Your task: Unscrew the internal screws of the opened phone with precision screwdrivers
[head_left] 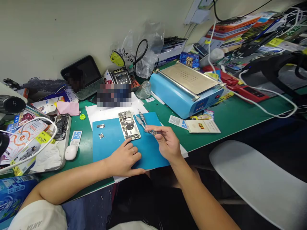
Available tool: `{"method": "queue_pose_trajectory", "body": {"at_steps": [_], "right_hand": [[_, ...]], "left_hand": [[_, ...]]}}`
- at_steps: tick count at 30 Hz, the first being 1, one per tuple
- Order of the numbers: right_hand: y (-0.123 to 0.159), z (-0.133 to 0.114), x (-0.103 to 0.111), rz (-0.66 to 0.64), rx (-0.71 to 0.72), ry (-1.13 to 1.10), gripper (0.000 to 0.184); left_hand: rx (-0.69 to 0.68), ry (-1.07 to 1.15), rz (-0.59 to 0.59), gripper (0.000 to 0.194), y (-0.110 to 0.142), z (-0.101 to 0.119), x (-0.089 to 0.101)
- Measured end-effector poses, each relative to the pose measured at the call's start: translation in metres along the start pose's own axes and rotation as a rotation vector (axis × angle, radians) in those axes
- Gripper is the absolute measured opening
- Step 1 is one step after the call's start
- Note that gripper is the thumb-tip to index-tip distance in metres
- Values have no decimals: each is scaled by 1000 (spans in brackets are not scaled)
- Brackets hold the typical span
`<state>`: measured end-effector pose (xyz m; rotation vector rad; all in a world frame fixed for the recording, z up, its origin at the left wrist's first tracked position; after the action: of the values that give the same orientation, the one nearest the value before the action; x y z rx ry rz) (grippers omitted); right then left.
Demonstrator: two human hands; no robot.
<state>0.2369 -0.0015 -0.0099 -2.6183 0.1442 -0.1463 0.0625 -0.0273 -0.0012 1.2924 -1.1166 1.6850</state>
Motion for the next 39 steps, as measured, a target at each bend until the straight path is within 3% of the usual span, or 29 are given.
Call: {"method": "queue_pose_trajectory", "body": {"at_steps": [11, 18, 31, 39], "right_hand": [[-2, -7, 3, 46, 71, 156, 27], [2, -13, 15, 211, 150, 375, 25], [-4, -9, 9, 144, -21, 479, 22], [-9, 10, 7, 52, -167, 561, 22]], "left_hand": [[-1, 5, -9, 48, 0, 1, 0], [3, 6, -26, 47, 0, 0, -1], [10, 19, -50, 48, 0, 0, -2], [10, 29, -48, 49, -1, 1, 0]]}}
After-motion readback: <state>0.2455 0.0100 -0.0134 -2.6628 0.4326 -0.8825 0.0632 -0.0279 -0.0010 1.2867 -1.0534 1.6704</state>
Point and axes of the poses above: each hand's wrist, its own y-axis away from the middle knuckle, its own x-axis out of the back of the hand, z = x × y, the point moved 6 cm from there along -y, towards the middle knuckle, and after that the axes turned 3 degrees about -y, right-handed, at the moved point
